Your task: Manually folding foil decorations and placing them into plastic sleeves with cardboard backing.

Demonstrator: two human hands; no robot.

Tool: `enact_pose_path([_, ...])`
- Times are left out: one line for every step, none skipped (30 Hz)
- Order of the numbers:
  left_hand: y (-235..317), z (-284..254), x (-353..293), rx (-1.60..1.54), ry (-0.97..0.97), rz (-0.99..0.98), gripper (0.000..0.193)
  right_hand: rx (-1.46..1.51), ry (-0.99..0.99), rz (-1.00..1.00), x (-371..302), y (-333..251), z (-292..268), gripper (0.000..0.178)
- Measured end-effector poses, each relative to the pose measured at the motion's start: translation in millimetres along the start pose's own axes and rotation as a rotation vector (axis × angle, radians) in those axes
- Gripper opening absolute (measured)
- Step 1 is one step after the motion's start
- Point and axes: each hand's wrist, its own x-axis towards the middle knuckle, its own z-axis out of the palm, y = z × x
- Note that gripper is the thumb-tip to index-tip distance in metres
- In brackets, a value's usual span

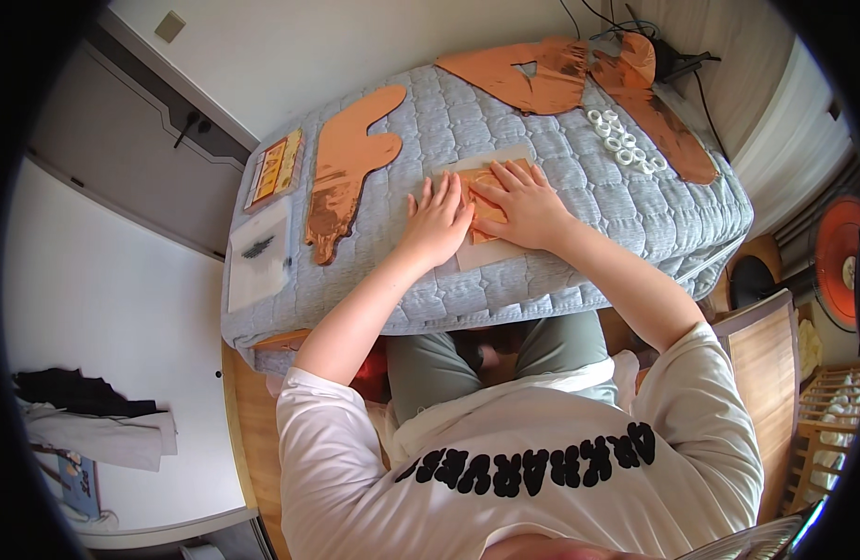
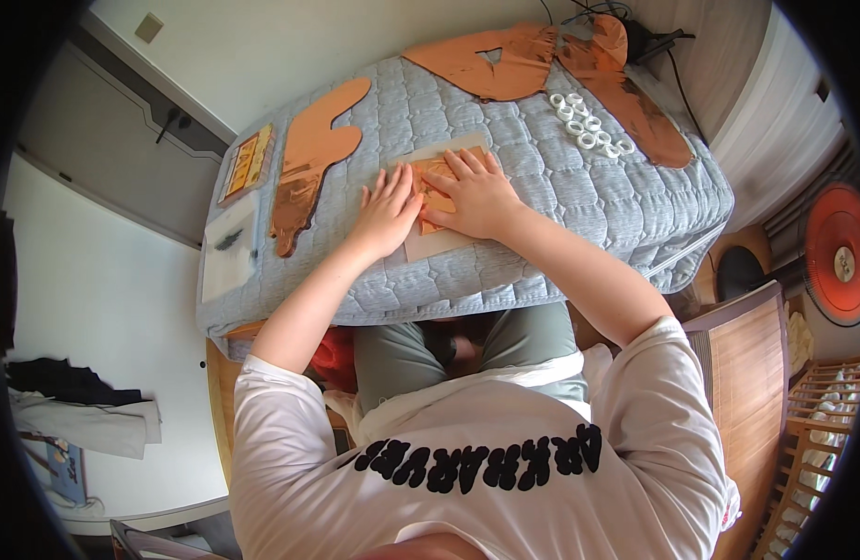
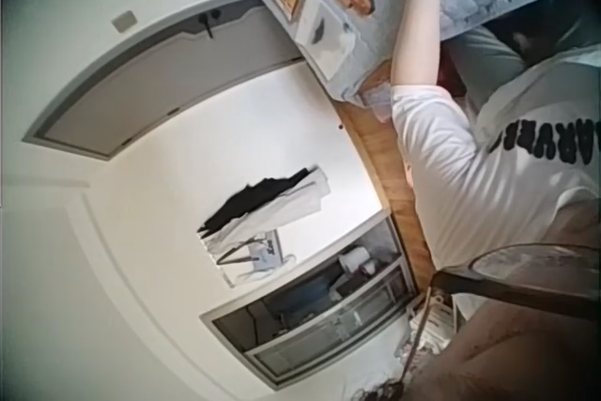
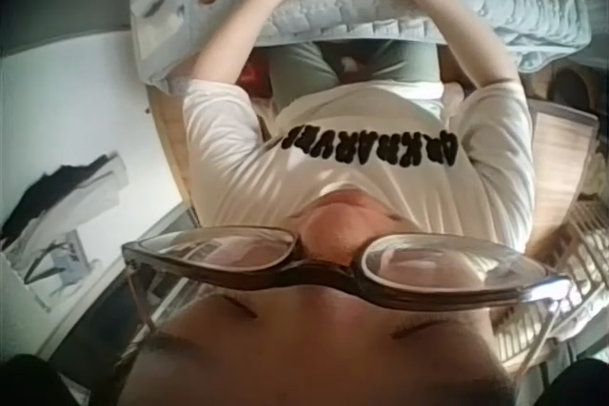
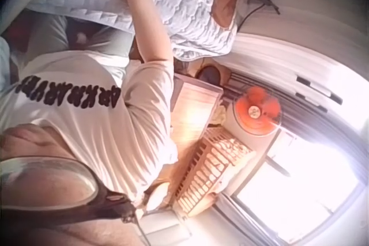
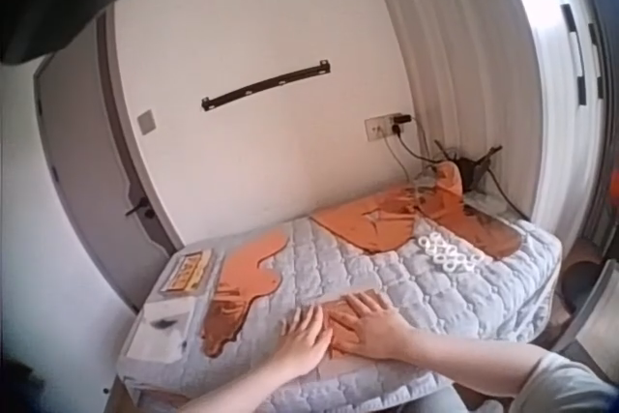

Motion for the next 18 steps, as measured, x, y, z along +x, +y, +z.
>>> enact_pose_path([-2, -2, 0, -0.047, -0.023, 0.004, 0.072, 0.0, 0.001, 0.003, 1, 0, 1, 0.071])
enact_pose_path([-3, -5, 0, -0.095, -0.047, 0.008, 0.074, 0.0, 0.002, 0.007, 2, 0, 2, 0.071])
enact_pose_path([-4, -6, -1, -0.094, -0.046, 0.008, 0.074, 0.0, 0.003, 0.006, 2, -1, 3, 0.071])
enact_pose_path([-4, -9, -1, -0.074, -0.097, 0.003, 0.075, -0.004, 0.009, 0.003, 2, -1, 4, 0.07])
enact_pose_path([-2, -11, -1, -0.054, -0.149, -0.001, 0.075, -0.009, 0.015, 0.0, 2, -2, 5, 0.069])
enact_pose_path([-1, -14, -1, -0.055, -0.149, 0.0, 0.075, -0.01, 0.015, 0.002, 2, -2, 6, 0.069])
enact_pose_path([0, -15, -1, -0.06, -0.151, -0.007, 0.076, -0.007, 0.01, 0.011, 1, -5, 5, 0.065])
enact_pose_path([1, -17, -2, -0.066, -0.153, -0.014, 0.076, -0.004, 0.006, 0.02, 0, -7, 5, 0.061])
enact_pose_path([2, -15, -3, -0.068, -0.152, -0.017, 0.076, -0.004, 0.005, 0.017, 0, -7, 6, 0.061])
enact_pose_path([1, -11, -5, -0.063, -0.103, 0.003, 0.075, -0.002, 0.017, 0.027, 1, -8, 9, 0.059])
enact_pose_path([0, -7, -6, -0.057, -0.054, 0.022, 0.074, 0.001, 0.029, 0.036, 1, -9, 11, 0.056])
enact_pose_path([-1, -2, -9, -0.057, -0.053, 0.021, 0.074, 0.001, 0.03, 0.035, 1, -10, 14, 0.056])
enact_pose_path([0, 3, -13, 0.0, 0.007, 0.041, 0.073, 0.0, 0.041, 0.045, 1, -13, 16, 0.055])
enact_pose_path([0, 7, -15, 0.058, 0.066, 0.06, 0.072, 0.0, 0.052, 0.054, 1, -15, 18, 0.055])
enact_pose_path([-1, 9, -15, 0.057, 0.066, 0.06, 0.072, 0.0, 0.051, 0.054, 1, -17, 19, 0.055])
enact_pose_path([-1, 8, -15, 0.041, 0.058, 0.041, 0.071, -0.003, 0.045, 0.045, 2, -19, 19, 0.055])
enact_pose_path([-1, 8, -15, 0.025, 0.05, 0.022, 0.071, -0.007, 0.04, 0.037, 3, -20, 18, 0.056])
enact_pose_path([0, 7, -15, 0.024, 0.051, 0.021, 0.071, -0.007, 0.039, 0.035, 1, -20, 17, 0.056])
